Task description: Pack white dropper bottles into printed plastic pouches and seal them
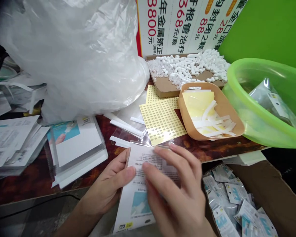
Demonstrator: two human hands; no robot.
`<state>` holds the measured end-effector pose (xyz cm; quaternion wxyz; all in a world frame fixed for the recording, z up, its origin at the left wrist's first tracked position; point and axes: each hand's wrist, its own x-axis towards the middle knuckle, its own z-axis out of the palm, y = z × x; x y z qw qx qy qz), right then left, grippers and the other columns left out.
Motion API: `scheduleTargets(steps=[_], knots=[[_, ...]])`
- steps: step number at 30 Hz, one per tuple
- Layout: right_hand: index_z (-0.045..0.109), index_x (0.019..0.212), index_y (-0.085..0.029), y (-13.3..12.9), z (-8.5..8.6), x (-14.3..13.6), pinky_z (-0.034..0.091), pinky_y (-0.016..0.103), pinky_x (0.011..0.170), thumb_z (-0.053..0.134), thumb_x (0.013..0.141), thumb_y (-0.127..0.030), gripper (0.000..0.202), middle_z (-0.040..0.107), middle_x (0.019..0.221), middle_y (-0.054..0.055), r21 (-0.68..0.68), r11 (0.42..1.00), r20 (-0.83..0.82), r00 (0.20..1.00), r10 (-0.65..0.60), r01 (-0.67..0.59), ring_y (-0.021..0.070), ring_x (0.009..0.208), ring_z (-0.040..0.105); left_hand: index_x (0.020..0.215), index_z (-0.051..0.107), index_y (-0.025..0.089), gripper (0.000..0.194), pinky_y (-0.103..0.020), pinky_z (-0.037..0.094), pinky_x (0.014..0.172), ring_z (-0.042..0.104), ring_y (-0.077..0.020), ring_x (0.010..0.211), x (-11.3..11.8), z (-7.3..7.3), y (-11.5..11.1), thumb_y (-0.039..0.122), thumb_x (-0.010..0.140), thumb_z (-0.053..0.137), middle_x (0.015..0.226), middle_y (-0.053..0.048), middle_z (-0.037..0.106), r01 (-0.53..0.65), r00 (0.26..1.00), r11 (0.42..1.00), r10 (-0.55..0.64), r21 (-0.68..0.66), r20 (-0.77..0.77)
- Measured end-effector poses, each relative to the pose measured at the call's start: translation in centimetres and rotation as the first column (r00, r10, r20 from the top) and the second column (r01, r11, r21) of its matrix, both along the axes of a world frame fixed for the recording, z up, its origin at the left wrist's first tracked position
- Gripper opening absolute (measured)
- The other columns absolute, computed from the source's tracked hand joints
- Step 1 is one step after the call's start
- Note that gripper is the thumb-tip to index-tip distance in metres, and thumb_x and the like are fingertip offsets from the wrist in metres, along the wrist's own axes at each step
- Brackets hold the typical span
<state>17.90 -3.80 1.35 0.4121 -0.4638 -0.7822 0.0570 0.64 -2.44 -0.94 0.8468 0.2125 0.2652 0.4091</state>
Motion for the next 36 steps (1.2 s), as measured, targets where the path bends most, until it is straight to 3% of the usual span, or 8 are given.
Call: scheduleTargets(steps=[3, 7, 11, 15, 20, 27, 30, 36], knots=[[0.066, 0.116, -0.027, -0.1, -0.3, 1.6, 0.041, 0.052, 0.102, 0.072, 0.077, -0.010, 0.042, 0.058, 0.130, 0.008, -0.135, 0.989, -0.242, 0.966, -0.095, 0.064, 0.0318, 0.125, 0.049, 0.102, 0.065, 0.021, 0.016, -0.025, 0.049, 0.070, 0.067, -0.0151, 0.076, -0.2, 0.2, 0.4, 0.029, 0.088, 0.066, 0.085, -0.002, 0.070, -0.027, 0.997, 0.999, 0.023, 0.041, 0.079], [0.061, 0.126, -0.036, 0.0, -0.9, 4.5, 0.043, 0.057, 0.104, 0.078, 0.077, -0.027, 0.052, 0.046, 0.148, 0.006, -0.461, 0.844, -0.579, 0.814, -0.053, -0.273, 0.0359, 0.135, 0.042, 0.107, 0.066, 0.019, 0.019, -0.031, 0.052, 0.080, 0.070, -0.0211, 0.088, -0.3, -0.2, 1.1, 0.027, 0.090, 0.062, 0.093, -0.006, 0.074, -0.025, 0.996, 0.999, 0.027, -0.024, 0.085], [0.059, 0.129, -0.036, 0.8, -1.9, 5.7, 0.045, 0.055, 0.103, 0.076, 0.079, -0.024, 0.055, 0.052, 0.143, 0.008, -0.541, 0.739, -0.705, 0.696, -0.138, -0.402, 0.0338, 0.132, 0.048, 0.108, 0.066, 0.017, 0.021, -0.034, 0.053, 0.084, 0.071, -0.0241, 0.094, 0.0, -1.1, 1.7, 0.025, 0.090, 0.060, 0.095, -0.008, 0.076, -0.027, 0.995, 0.991, 0.039, -0.129, 0.095], [0.076, 0.100, -0.035, 1.8, -2.7, 5.4, 0.058, 0.038, 0.082, 0.075, 0.078, -0.020, 0.026, 0.066, 0.116, 0.005, -0.478, 0.796, -0.708, 0.700, -0.097, -0.372, 0.0264, 0.111, 0.061, 0.107, 0.066, 0.016, 0.020, -0.030, 0.055, 0.074, 0.072, -0.0223, 0.086, 0.3, -1.1, 2.2, 0.027, 0.093, 0.058, 0.092, -0.008, 0.076, -0.034, 0.999, 0.980, 0.026, -0.198, -0.042], [0.079, 0.092, -0.033, 2.2, -3.1, 5.6, 0.057, 0.034, 0.071, 0.077, 0.077, -0.024, 0.018, 0.069, 0.097, 0.006, -0.434, 0.867, -0.653, 0.749, -0.116, -0.245, 0.0228, 0.092, 0.064, 0.115, 0.063, 0.017, 0.026, -0.027, 0.054, 0.070, 0.072, -0.0192, 0.084, 0.3, -0.4, 2.4, 0.032, 0.097, 0.053, 0.099, -0.009, 0.076, 0.026, 0.984, 0.991, -0.048, -0.131, -0.173], [0.078, 0.080, -0.027, 2.4, -2.8, 6.3, 0.053, 0.044, 0.091, 0.073, 0.081, -0.028, 0.006, 0.070, 0.111, 0.007, -0.582, 0.760, -0.582, 0.801, -0.140, -0.290, 0.0286, 0.110, 0.062, 0.142, 0.031, 0.030, 0.083, -0.041, 0.049, 0.094, 0.064, -0.0285, 0.116, -0.3, -0.3, 2.2, 0.022, 0.076, 0.081, 0.124, -0.010, 0.068, 0.196, 0.958, 0.978, -0.175, 0.072, -0.225], [0.075, 0.079, -0.027, 2.1, -2.8, 5.5, 0.050, 0.044, 0.095, 0.070, 0.084, -0.027, 0.007, 0.068, 0.116, 0.006, -0.550, 0.795, -0.602, 0.782, -0.165, -0.256, 0.0281, 0.118, 0.058, 0.138, 0.033, 0.031, 0.072, -0.039, 0.049, 0.094, 0.064, -0.0253, 0.114, 0.0, -0.1, 2.2, 0.020, 0.081, 0.076, 0.124, -0.008, 0.068, 0.178, 0.925, 0.978, -0.129, 0.105, -0.358], [0.072, 0.083, -0.027, 1.8, -1.8, 1.8, 0.046, 0.038, 0.090, 0.068, 0.084, -0.023, 0.006, 0.057, 0.110, 0.005, -0.310, 0.936, -0.597, 0.732, -0.329, 0.169, 0.0245, 0.112, 0.053, 0.129, 0.048, 0.029, 0.053, -0.037, 0.049, 0.094, 0.066, -0.0242, 0.107, 0.8, -0.7, 0.7, 0.025, 0.082, 0.074, 0.112, -0.003, 0.071, 0.233, 0.815, 0.948, -0.069, 0.216, -0.575]])
